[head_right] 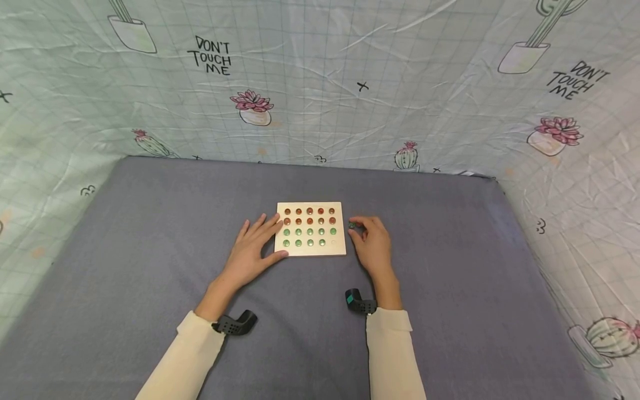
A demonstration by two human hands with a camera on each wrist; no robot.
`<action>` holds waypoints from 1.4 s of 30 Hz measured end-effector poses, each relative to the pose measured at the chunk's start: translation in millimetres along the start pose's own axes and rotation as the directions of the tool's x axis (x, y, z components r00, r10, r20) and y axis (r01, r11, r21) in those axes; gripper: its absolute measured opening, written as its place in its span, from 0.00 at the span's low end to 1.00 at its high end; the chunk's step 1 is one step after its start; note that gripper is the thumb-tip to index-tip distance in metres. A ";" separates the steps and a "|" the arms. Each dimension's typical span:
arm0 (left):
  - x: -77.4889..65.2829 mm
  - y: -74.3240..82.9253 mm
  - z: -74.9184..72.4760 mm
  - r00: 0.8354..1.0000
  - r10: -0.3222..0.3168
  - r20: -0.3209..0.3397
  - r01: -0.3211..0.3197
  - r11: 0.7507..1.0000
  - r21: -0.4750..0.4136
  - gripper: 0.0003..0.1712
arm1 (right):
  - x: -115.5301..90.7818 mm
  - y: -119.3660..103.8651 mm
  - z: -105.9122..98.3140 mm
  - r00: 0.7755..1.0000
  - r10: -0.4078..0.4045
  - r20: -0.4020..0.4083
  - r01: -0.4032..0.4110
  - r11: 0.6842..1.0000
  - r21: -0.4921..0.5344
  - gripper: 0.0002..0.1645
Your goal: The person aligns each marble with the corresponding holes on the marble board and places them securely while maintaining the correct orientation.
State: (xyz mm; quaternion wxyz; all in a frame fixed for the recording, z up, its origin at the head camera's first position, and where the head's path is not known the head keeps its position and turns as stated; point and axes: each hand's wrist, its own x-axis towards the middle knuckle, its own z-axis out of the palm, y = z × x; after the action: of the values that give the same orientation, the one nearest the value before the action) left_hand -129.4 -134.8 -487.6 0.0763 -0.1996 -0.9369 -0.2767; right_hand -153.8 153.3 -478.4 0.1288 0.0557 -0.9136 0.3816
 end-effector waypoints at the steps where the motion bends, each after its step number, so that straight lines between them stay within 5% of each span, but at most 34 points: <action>1: 0.1 -0.1 0.2 1.000 0.000 -0.001 0.000 1.000 0.000 0.42 | 0.2 0.0 0.0 1.000 0.001 0.000 -0.001 1.000 0.000 0.14; 42: -1.5 -0.1 3.0 1.000 0.000 -0.005 0.000 1.000 0.008 0.42 | -3.5 -7.4 -8.6 0.998 0.018 0.053 -0.020 0.999 0.034 0.13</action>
State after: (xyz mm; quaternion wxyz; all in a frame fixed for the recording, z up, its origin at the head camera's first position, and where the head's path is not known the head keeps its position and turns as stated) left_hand -128.2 -133.7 -490.5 0.0794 -0.1987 -0.9378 -0.2733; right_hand -147.3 154.1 -468.6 0.1002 0.0592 -0.9105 0.3968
